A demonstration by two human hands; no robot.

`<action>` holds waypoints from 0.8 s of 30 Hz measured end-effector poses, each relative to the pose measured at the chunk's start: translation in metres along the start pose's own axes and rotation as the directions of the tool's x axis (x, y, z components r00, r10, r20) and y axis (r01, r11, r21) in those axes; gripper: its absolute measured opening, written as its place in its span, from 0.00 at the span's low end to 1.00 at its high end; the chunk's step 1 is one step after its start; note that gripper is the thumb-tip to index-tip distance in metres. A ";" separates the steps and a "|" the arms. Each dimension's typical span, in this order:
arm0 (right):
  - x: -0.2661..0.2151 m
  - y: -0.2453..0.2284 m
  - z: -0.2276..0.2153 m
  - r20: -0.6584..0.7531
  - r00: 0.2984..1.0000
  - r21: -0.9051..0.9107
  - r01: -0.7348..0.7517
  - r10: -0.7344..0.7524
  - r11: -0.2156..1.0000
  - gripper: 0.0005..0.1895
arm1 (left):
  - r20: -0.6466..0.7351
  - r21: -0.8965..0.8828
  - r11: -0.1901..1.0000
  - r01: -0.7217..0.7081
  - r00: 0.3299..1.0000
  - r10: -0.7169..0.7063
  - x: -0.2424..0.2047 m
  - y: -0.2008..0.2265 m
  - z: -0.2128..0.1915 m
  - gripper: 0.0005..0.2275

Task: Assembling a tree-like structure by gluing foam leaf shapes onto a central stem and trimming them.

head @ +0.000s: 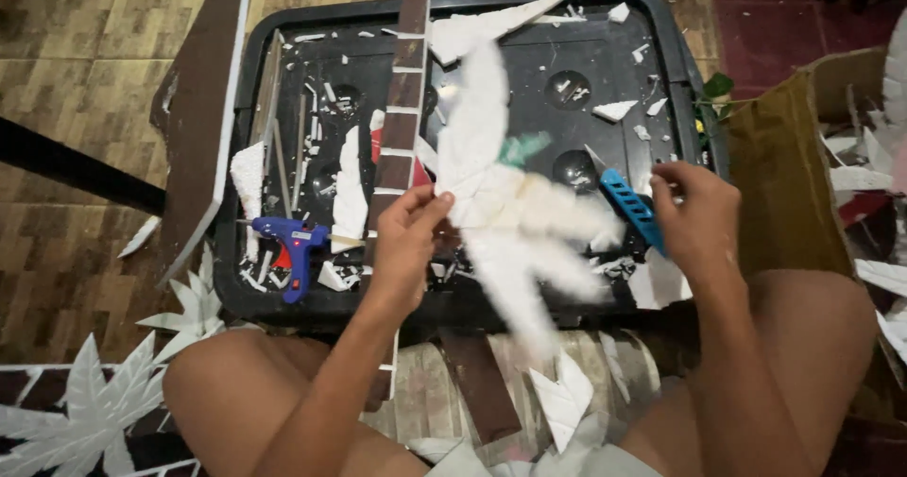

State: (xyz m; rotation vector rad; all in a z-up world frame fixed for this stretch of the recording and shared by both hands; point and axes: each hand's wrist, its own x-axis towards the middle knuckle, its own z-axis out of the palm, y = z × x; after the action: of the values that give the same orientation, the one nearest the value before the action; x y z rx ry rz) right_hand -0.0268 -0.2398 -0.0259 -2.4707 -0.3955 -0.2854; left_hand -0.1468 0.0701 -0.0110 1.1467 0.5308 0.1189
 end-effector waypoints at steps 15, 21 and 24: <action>0.019 0.029 -0.004 0.380 0.905 -0.152 -0.144 0.193 0.978 0.18 | 0.450 0.749 0.585 -0.311 0.887 -0.105 0.048 0.010 0.025 0.09; -0.010 0.023 -0.039 0.500 0.844 0.126 -0.294 0.195 0.948 0.14 | 0.551 0.834 0.164 -0.526 0.797 -0.246 0.060 0.021 0.079 0.10; -0.027 0.003 -0.041 0.604 0.775 0.233 -0.394 0.186 0.889 0.14 | 0.601 0.768 -0.066 -0.637 0.752 -0.271 0.074 0.010 0.104 0.09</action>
State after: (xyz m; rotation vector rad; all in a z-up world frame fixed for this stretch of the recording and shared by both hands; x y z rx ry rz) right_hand -0.0560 -0.2728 -0.0027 -2.1693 -0.2557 0.6299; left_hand -0.0331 0.0140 0.0041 2.7040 -0.4177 -0.5435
